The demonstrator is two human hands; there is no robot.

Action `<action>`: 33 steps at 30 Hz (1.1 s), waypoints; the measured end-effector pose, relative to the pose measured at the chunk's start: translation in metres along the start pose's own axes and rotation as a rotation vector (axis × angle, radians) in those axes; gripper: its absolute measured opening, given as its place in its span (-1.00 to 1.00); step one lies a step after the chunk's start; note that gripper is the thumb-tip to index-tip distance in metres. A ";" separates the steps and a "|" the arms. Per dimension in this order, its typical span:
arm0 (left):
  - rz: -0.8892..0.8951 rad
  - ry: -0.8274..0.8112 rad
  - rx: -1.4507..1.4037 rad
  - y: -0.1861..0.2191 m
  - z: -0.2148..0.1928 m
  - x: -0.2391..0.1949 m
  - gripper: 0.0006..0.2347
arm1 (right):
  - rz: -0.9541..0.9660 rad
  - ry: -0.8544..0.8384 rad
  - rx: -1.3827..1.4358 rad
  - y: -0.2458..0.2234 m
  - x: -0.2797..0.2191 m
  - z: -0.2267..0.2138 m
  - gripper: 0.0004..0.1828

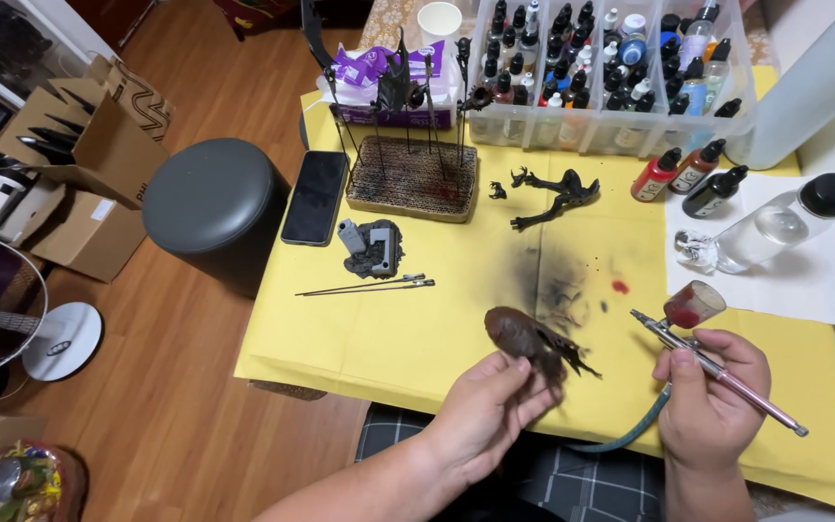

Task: Painting a model part using an airbrush at a workstation.

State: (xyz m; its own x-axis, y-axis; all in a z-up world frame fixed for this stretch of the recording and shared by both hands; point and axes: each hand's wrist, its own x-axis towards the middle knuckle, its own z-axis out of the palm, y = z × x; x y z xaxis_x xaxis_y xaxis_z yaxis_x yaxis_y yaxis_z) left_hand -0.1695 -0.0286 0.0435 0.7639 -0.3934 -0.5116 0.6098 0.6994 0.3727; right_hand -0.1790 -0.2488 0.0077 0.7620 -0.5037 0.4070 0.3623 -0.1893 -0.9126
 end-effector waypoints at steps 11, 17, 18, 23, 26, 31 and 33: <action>0.041 -0.014 0.694 0.026 -0.001 -0.030 -0.96 | 0.037 0.047 0.028 0.001 0.000 -0.001 -0.76; 0.707 -0.134 1.787 0.112 0.023 0.005 -0.63 | 0.018 0.031 0.029 -0.002 -0.004 -0.001 -0.77; 0.586 -0.197 1.938 0.128 0.030 0.018 -0.39 | 0.005 0.034 0.021 -0.003 0.000 0.001 -0.77; 0.454 -0.295 2.044 0.141 0.053 0.040 -0.31 | 0.019 0.068 0.043 -0.001 0.001 -0.001 -0.78; 0.436 -0.287 2.046 0.139 0.054 0.057 -0.30 | 0.026 0.085 0.065 0.000 0.002 -0.001 -0.77; 0.396 -0.232 2.054 0.138 0.066 0.063 -0.31 | 0.033 0.068 0.072 -0.003 0.004 0.004 -0.78; 0.400 -0.289 2.110 0.134 0.065 0.071 -0.30 | 0.029 0.087 0.042 -0.004 0.002 0.003 -0.77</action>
State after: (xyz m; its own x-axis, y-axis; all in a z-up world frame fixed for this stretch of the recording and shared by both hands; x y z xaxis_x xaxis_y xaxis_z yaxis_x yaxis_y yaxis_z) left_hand -0.0201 -0.0012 0.1074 0.7540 -0.6300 -0.1861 -0.4352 -0.6913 0.5768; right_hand -0.1770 -0.2465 0.0127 0.7233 -0.5804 0.3741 0.3646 -0.1391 -0.9207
